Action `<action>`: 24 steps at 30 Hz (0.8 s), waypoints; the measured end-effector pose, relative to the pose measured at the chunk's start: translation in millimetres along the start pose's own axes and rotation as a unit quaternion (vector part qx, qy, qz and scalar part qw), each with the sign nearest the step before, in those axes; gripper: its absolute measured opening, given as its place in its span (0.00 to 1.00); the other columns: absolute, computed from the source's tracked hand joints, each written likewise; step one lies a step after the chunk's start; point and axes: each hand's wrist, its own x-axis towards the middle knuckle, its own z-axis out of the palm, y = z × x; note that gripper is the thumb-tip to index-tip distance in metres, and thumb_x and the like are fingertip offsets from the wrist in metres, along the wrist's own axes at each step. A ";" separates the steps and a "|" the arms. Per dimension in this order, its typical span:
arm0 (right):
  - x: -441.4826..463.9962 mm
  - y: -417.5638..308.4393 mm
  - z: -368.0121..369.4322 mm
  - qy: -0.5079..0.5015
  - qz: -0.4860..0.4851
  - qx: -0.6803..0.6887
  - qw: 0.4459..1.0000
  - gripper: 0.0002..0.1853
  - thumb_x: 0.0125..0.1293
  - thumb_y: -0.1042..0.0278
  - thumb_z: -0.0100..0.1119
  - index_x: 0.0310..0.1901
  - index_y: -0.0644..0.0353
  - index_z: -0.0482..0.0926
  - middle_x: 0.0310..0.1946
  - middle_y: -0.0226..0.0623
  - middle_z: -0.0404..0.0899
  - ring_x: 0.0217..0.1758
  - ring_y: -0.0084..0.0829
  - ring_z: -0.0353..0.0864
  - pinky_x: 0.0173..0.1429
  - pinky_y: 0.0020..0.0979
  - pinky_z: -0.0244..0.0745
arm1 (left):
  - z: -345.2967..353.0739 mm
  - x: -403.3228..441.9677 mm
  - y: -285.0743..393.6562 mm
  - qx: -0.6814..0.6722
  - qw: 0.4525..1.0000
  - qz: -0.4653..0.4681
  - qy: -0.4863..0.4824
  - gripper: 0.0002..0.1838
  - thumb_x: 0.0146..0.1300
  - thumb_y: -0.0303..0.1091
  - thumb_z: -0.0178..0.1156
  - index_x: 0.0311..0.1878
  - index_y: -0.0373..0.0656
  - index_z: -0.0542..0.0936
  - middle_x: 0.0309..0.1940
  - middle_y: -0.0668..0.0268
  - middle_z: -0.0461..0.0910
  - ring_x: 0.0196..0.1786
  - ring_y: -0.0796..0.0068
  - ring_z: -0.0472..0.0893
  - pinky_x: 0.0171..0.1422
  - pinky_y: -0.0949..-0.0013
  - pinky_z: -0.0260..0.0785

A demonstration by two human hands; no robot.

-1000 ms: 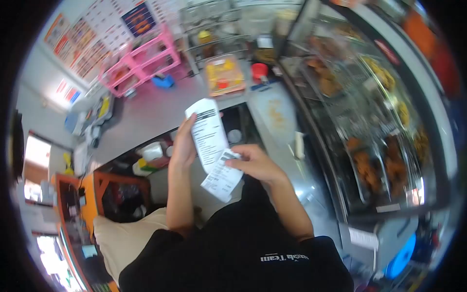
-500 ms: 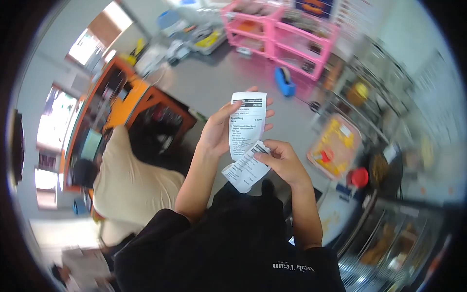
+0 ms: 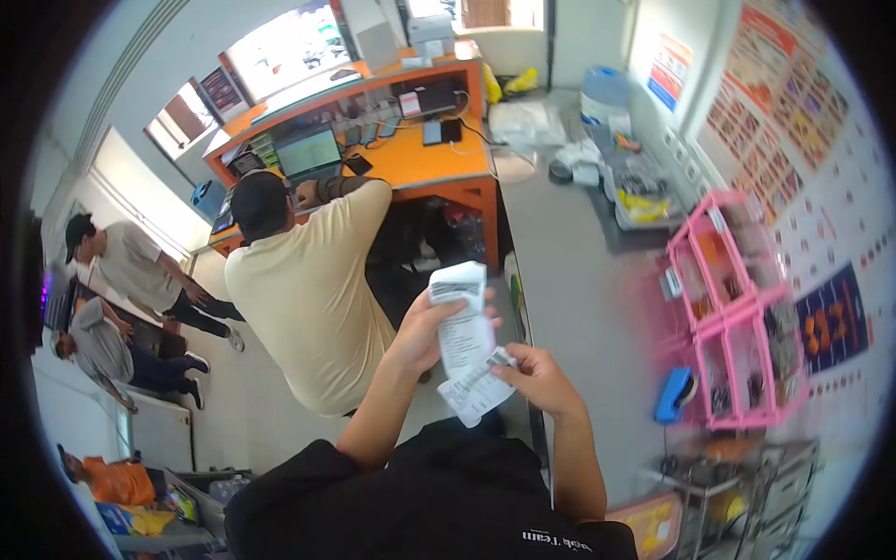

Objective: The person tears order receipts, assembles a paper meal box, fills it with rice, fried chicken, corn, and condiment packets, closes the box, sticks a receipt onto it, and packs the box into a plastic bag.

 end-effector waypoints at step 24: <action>747.8 -131.9 -38.4 -0.191 -0.233 -0.576 0.760 0.20 0.62 0.71 0.61 0.56 0.61 0.84 0.50 0.55 0.87 0.58 0.54 0.84 0.63 0.47 0.79 | -297.9 -121.3 -148.6 0.221 0.762 -0.204 0.573 0.24 0.76 0.52 0.60 0.56 0.39 0.85 0.44 0.63 0.89 0.46 0.70 0.86 0.53 0.61 0.78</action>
